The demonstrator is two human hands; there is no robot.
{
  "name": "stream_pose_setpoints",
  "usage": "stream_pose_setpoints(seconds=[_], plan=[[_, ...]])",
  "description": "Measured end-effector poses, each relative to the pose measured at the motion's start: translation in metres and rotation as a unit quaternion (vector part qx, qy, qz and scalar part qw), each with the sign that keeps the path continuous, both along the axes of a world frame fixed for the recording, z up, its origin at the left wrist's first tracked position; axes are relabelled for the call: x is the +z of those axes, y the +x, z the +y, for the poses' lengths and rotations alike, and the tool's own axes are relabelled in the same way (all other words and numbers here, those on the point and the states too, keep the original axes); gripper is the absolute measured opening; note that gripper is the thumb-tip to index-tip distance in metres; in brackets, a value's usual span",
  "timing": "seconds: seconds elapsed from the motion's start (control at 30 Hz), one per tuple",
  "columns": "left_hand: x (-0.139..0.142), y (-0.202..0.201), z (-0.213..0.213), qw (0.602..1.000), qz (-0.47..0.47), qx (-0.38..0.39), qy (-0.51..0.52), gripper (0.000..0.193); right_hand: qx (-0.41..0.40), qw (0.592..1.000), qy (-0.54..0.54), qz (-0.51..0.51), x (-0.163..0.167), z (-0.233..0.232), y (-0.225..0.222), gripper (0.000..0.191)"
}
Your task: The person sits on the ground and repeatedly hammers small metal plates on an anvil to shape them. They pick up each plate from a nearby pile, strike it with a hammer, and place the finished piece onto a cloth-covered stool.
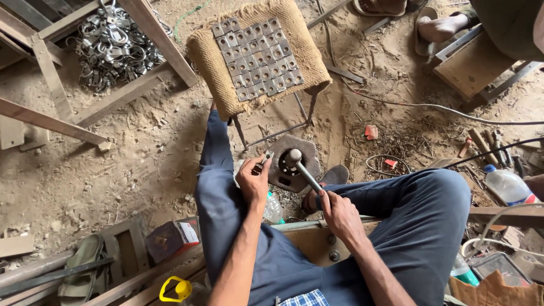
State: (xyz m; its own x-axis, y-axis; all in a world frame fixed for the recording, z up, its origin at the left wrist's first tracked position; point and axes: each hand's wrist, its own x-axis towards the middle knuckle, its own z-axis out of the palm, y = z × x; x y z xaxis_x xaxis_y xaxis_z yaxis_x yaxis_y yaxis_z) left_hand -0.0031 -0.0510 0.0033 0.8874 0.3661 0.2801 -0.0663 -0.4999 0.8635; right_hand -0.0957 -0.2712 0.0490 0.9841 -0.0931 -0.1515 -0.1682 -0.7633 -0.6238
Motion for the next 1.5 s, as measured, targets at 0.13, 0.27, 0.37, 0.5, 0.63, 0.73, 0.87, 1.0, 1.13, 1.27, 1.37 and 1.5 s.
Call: stream_pose_setpoints(seconds=[0.13,0.27,0.37,0.5,0.63,0.73,0.87,1.0,1.13,1.27,1.37,1.5], plan=[[0.004,-0.001,-0.005,1.000,0.015,-0.023,0.013,0.014,-0.002,1.000,0.020,0.021,0.000,-0.001,0.001,0.043],[0.009,-0.003,-0.009,0.998,-0.008,-0.046,0.036,0.014,-0.010,0.998,0.030,0.049,0.005,-0.001,0.002,0.043],[0.011,-0.002,-0.008,0.994,-0.044,-0.030,0.092,0.028,-0.014,0.997,0.034,0.063,0.008,0.000,0.002,0.043],[0.010,0.000,-0.005,0.996,-0.060,-0.021,0.055,0.021,-0.010,0.999,0.031,0.035,0.011,0.001,0.002,0.043],[0.004,0.000,-0.005,0.999,-0.030,0.006,-0.017,0.011,-0.015,0.998,0.032,0.052,0.013,0.001,0.002,0.043],[0.000,0.000,-0.004,0.998,-0.050,0.022,-0.025,0.016,-0.030,0.993,0.033,0.109,0.013,0.001,0.002,0.042],[0.000,0.000,-0.004,0.998,0.000,0.037,-0.041,0.027,-0.034,0.997,0.045,0.048,0.008,-0.002,0.001,0.039],[0.002,-0.001,-0.009,0.996,-0.041,-0.009,-0.081,0.026,-0.032,0.998,0.037,0.038,0.002,-0.007,-0.001,0.038],[0.002,-0.003,-0.014,0.993,-0.036,-0.029,-0.112,0.015,-0.006,1.000,0.019,0.006,-0.002,-0.011,-0.003,0.037],[0.003,-0.003,-0.013,0.999,-0.025,-0.025,0.006,0.016,0.001,0.999,0.016,-0.034,-0.009,-0.012,-0.007,0.035],[0.002,-0.001,-0.013,0.991,-0.045,-0.033,-0.123,0.036,0.003,0.998,-0.001,-0.067,-0.020,-0.014,-0.009,0.034],[0.002,-0.001,-0.014,0.985,-0.034,-0.018,-0.166,0.044,0.004,0.998,-0.027,-0.060,-0.034,-0.016,-0.011,0.036]])
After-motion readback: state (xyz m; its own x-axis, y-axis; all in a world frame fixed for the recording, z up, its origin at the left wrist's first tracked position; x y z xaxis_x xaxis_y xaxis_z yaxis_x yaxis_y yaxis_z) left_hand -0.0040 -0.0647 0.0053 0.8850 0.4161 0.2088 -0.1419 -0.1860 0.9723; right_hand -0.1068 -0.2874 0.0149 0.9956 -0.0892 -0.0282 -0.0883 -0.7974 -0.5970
